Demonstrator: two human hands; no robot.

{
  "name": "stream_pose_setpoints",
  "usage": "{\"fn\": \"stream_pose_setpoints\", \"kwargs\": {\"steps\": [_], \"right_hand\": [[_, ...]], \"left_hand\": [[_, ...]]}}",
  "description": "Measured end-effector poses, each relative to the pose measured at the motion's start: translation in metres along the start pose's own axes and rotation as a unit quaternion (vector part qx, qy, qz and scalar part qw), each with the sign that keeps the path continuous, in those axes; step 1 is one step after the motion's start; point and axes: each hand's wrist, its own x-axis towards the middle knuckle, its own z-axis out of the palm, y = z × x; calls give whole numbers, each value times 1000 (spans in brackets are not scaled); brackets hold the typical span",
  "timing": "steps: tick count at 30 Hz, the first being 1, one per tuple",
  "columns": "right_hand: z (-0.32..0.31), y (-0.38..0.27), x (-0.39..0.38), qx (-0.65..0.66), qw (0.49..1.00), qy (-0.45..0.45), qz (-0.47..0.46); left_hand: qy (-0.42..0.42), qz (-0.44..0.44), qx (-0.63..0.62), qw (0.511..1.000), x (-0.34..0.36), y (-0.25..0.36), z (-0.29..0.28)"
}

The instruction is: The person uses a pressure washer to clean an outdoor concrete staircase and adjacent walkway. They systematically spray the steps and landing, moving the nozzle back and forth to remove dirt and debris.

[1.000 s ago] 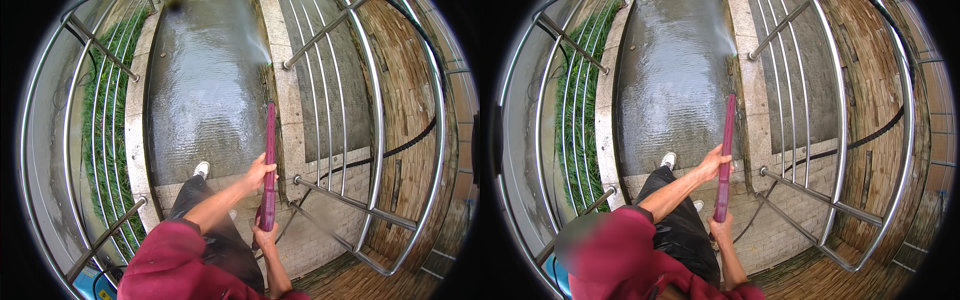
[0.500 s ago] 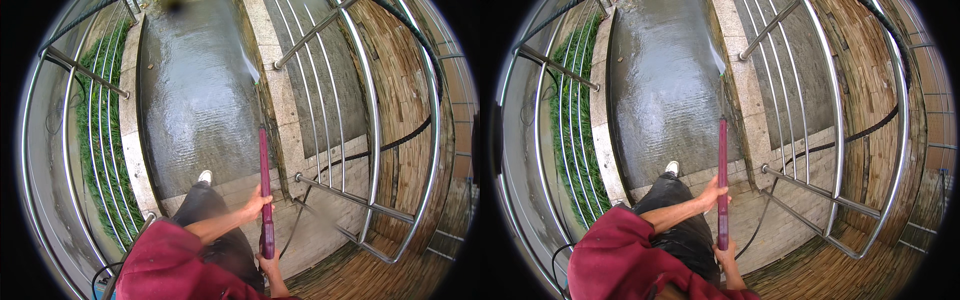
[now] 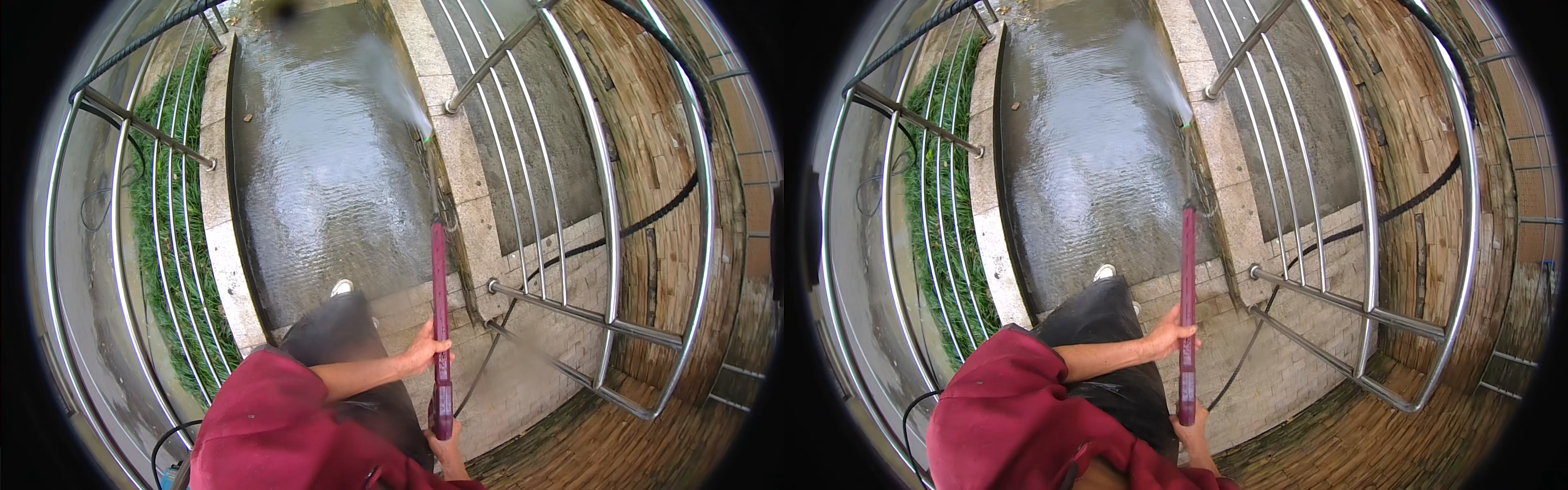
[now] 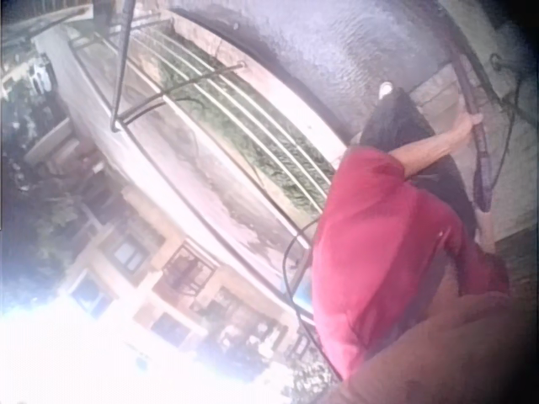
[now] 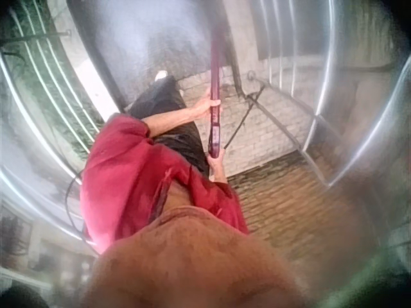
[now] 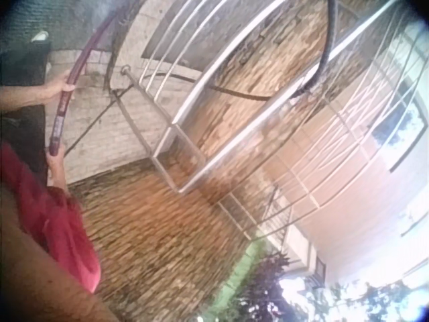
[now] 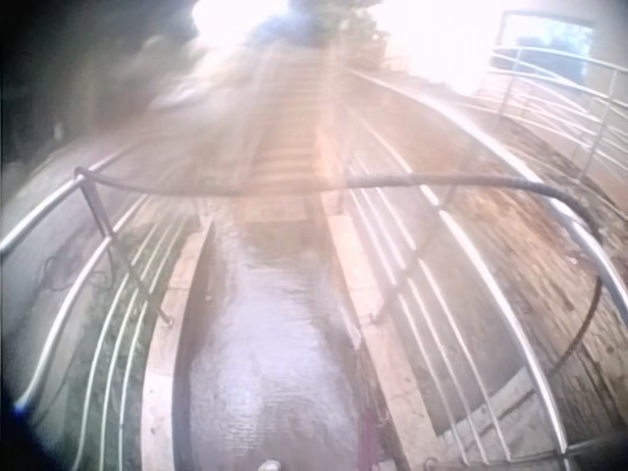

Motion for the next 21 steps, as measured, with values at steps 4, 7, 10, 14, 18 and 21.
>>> {"fn": "stream_pose_setpoints", "kwargs": {"steps": [4, 7, 10, 14, 18, 21], "right_hand": [[-24, 12, -22, -17, 999, -14, 33], [-24, 18, -18, -59, 998, -19, 30], [-17, 27, -9, -26, 999, -17, 28], [-14, 33, -12, 49, 998, -5, -34], [-11, 15, -40, 46, 996, 18, 67], [-10, -15, -65, 61, 986, 28, 153]], "left_hand": [[3, -38, -7, 999, -5, -36, -6], [-11, -45, -4, 999, 2, -38, -14], [-14, -38, -14, 999, 10, -32, -11], [-84, -64, -3, 994, 19, -19, -9], [-96, -158, -19, 982, 53, -4, -26], [-61, -190, -34, 979, 74, 1, -50]]}}
